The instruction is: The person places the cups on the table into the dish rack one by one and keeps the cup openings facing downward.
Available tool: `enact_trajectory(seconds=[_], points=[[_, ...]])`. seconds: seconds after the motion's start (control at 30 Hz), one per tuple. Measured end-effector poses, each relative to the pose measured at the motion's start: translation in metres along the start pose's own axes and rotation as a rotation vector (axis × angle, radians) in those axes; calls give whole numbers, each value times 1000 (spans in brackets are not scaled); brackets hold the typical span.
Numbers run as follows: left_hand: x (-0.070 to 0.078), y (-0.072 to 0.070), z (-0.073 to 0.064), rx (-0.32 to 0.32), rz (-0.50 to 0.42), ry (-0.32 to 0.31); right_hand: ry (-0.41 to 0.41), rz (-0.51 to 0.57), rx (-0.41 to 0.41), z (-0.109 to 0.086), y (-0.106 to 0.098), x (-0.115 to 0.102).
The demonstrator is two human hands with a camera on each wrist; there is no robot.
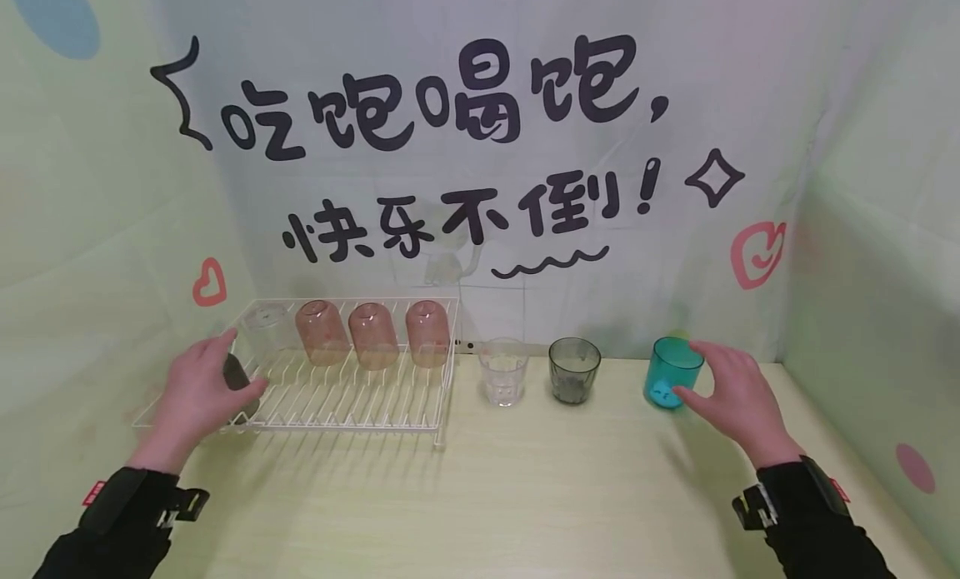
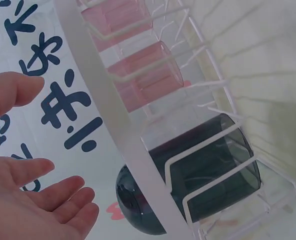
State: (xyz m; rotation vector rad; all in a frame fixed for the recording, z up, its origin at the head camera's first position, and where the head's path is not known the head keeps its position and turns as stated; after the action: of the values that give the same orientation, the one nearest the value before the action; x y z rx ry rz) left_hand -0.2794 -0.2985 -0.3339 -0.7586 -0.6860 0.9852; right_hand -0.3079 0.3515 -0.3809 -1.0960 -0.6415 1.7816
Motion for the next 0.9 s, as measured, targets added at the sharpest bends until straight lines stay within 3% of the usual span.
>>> enact_trajectory(seconds=[0.2, 0.9], points=[[6, 4, 0, 16, -11, 42, 2, -19, -15, 0, 5, 4], [30, 13, -3, 5, -42, 76, 13, -100, -55, 5, 15, 15]])
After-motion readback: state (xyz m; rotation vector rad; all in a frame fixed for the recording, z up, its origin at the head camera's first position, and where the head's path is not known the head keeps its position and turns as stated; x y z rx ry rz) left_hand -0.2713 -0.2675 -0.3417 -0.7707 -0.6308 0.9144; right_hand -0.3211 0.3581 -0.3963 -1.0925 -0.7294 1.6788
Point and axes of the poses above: each hand's wrist, its own z-axis towards the middle knuckle, its own y-axis out of the palm, x = y × z, the point moved 2 cm from there along z, towards the middle knuckle, and after that the axes turned 15 degrees about y, right-handed, at the moved point
